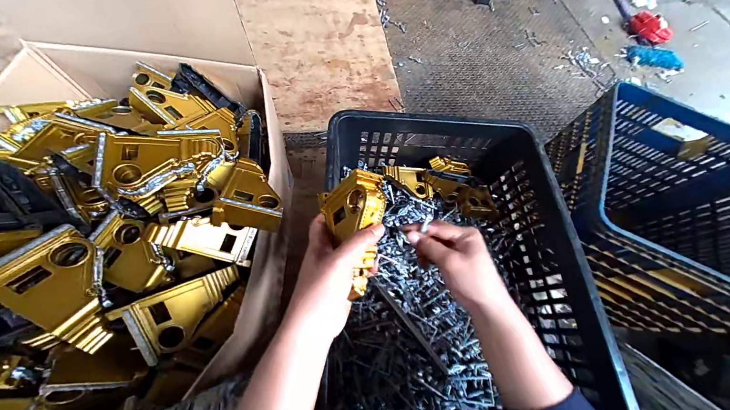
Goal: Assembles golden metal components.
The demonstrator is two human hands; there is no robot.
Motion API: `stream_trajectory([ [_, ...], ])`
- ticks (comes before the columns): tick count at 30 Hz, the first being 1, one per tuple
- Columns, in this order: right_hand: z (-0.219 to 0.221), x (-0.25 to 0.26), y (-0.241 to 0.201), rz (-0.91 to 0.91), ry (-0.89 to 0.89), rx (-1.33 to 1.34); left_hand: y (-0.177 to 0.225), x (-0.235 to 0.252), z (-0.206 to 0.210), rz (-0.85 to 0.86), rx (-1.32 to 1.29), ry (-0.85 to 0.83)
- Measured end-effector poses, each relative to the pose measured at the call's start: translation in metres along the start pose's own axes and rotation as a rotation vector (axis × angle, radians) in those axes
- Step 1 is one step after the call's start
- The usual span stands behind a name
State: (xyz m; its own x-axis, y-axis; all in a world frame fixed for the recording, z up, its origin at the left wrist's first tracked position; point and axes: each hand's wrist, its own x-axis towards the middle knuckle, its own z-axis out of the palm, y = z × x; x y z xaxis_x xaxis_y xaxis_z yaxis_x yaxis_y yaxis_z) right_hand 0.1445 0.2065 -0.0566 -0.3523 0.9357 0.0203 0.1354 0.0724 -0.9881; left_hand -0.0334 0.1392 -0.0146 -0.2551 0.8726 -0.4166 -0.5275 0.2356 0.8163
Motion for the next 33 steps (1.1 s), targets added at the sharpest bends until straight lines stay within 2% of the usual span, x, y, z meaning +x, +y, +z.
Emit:
stream_trajectory([
  [1,0.005,-0.007,-0.018,0.028,0.003,0.288,-0.002,-0.001,0.001,-0.022,-0.039,-0.024],
  [2,0.009,-0.013,-0.031,0.039,-0.013,0.469,-0.005,-0.003,0.002,-0.034,-0.067,-0.057],
  [3,0.014,-0.016,-0.039,0.015,-0.023,0.535,-0.008,-0.005,0.002,-0.033,-0.087,-0.103],
  [5,0.024,-0.019,-0.038,-0.089,0.001,0.466,-0.012,-0.008,-0.001,-0.017,-0.103,-0.231],
  [7,0.03,-0.021,-0.029,-0.285,0.059,0.254,-0.013,-0.011,-0.002,-0.008,-0.071,-0.311],
  [10,0.03,-0.019,-0.018,-0.619,0.183,-0.023,-0.011,-0.016,-0.006,0.01,0.07,-0.394],
  [12,0.028,-0.015,-0.015,-0.726,0.18,-0.109,-0.009,-0.016,-0.008,0.036,0.191,-0.43],
  [14,0.027,-0.016,-0.013,-0.675,0.063,-0.063,-0.008,-0.014,-0.01,0.036,0.253,-0.435],
  [16,0.029,-0.016,-0.012,-0.514,-0.054,0.099,-0.007,-0.011,-0.012,0.012,0.281,-0.424],
  [20,0.027,-0.002,-0.006,-0.447,-0.084,0.186,-0.005,-0.009,-0.013,-0.044,0.244,-0.345],
  [25,0.034,0.014,-0.008,-0.451,-0.063,0.236,-0.005,0.0,-0.014,0.031,0.325,-0.245],
  [27,0.028,0.025,-0.009,-0.371,-0.176,0.306,-0.005,-0.001,-0.011,0.077,0.333,-0.219],
  [29,0.02,0.039,0.007,-0.185,-0.314,0.293,-0.009,0.001,-0.01,0.154,0.355,-0.168],
  [30,0.017,0.047,0.023,-0.102,-0.351,0.183,-0.01,0.003,-0.009,0.184,0.352,-0.125],
  [31,0.014,0.055,0.042,-0.059,-0.374,-0.059,-0.011,0.005,-0.009,0.198,0.325,-0.081],
  [33,0.019,0.066,0.08,0.051,-0.498,-0.768,-0.009,0.009,-0.011,0.222,0.275,-0.024],
])
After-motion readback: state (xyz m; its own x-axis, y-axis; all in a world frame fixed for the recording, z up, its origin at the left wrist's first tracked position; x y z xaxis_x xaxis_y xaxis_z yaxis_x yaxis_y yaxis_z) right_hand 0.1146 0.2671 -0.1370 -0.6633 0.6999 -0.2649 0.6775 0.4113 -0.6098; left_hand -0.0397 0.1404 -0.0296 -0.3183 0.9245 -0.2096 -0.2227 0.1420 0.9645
